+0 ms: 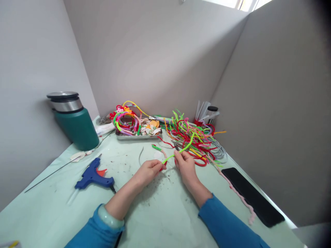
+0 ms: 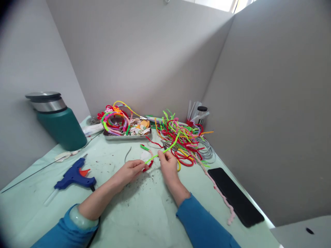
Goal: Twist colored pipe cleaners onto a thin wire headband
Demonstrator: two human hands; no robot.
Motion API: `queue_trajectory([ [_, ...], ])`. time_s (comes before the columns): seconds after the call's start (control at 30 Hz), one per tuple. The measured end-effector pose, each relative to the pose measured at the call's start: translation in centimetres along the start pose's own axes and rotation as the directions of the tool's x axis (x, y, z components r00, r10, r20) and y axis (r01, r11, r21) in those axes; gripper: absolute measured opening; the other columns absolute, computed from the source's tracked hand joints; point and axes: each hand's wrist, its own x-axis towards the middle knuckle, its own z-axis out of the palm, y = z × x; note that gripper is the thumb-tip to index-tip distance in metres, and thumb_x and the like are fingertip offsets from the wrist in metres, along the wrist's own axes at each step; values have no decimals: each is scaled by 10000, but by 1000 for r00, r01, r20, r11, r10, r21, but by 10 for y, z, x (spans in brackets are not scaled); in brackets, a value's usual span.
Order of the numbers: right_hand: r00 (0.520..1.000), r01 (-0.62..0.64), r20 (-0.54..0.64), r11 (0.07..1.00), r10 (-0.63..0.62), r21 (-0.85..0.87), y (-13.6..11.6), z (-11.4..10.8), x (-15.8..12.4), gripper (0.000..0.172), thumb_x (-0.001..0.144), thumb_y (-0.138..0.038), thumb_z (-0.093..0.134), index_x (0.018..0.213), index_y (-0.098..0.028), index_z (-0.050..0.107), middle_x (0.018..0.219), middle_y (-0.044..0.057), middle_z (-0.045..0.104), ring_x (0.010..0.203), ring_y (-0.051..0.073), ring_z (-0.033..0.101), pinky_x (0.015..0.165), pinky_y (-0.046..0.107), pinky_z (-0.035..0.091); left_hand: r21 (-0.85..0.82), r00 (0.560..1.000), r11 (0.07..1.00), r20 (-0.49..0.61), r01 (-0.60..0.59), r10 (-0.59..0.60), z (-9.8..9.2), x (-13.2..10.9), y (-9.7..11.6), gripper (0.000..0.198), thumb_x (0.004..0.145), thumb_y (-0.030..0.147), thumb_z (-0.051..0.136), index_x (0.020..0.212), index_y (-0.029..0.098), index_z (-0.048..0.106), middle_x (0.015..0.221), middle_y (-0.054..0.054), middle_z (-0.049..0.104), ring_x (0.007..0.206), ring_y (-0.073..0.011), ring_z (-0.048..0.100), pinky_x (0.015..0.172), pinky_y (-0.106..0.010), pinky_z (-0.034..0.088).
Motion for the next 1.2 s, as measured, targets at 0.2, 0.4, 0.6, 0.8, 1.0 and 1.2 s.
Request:
queue_trajectory([
  [0.2,968,-53,248,998,43,32,-1,12,-10,302,755,-466,551,679,-174,540,414,-74,389,380,82,316,385,204,240,-41,1000,999,29,10,-9,2,0,-1,325,766,465,474,774,157,578,415,94,266,358,-51,196,377,-195,125],
  [0.4,992,-42,120,999,38,33,-4,4,-4,348,732,-488,561,590,-173,518,407,-65,390,377,84,326,383,215,242,-5,1000,1000,23,-12,12,1,-1,-1,429,761,516,455,854,127,612,475,71,342,399,-57,253,397,-195,166],
  [0.6,988,-143,75,983,135,118,-8,-1,2,356,685,-499,614,624,-154,554,406,-65,391,365,72,297,361,212,196,-9,986,998,155,-56,57,-2,-9,8,374,775,494,463,797,142,588,462,81,275,401,-57,212,395,-202,135],
  [0.8,992,-123,54,975,115,186,-4,-10,9,368,741,-525,552,704,-160,575,396,-60,428,352,72,337,360,195,224,26,969,998,241,-54,47,-6,-13,6,375,791,468,448,833,128,602,447,71,343,394,-59,249,393,-189,179],
  [1.0,985,-116,-82,928,154,355,-5,-26,24,340,718,-513,584,660,-185,518,471,-54,456,364,69,367,352,197,231,167,952,978,296,-128,74,-6,-11,5,439,808,487,400,824,132,658,570,-3,555,435,-85,361,448,-207,277],
  [1.2,986,-168,57,875,160,454,-11,-31,27,358,718,-495,589,603,-190,441,481,-58,406,363,65,335,351,206,226,634,921,741,-115,-221,373,-13,-4,-1,239,781,350,491,707,187,649,677,-36,605,651,-161,501,591,-250,307],
])
